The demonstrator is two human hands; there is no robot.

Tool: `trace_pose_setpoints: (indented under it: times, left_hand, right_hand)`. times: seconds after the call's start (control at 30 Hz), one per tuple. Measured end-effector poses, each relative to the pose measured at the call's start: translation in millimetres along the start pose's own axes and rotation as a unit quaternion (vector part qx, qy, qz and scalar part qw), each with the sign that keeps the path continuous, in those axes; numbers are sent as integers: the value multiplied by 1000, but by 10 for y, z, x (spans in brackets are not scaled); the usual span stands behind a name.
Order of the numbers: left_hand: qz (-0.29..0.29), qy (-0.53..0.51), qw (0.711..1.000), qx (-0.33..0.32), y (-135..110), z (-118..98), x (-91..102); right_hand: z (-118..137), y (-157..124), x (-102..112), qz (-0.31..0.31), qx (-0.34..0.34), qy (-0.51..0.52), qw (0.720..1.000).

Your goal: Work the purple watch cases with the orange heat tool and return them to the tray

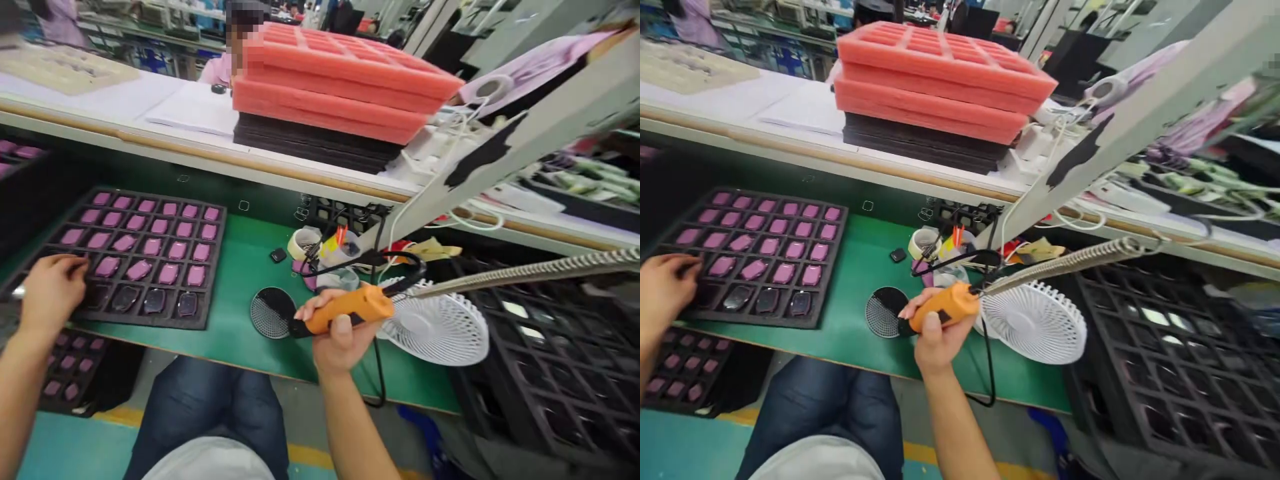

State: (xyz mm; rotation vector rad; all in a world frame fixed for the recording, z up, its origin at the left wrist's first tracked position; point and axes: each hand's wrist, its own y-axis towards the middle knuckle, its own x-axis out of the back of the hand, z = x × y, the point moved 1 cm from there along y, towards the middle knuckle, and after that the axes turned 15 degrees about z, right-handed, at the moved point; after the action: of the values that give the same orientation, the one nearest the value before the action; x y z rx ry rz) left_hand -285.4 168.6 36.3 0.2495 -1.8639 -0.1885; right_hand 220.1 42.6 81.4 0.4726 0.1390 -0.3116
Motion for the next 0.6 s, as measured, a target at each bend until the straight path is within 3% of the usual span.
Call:
trace_pose_setpoints:
  times: [0.1,0.3,0.47,0.6]
  left_hand:
    - [13,19,1000,-16,4,-5,-108]
    - [83,156,984,-37,-60,-157,-252]
    - [137,196,970,-33,-9,-226,-216]
    - [146,153,977,-2,36,-349,-102]
  right_hand:
    - [-38,-12,-53,3,23,-12,1000]
    - [-145,-51,-144,5,42,5,999]
    - [-197,-56,-190,11,35,8,999]
    - [-218,-67,-223,15,34,13,999]
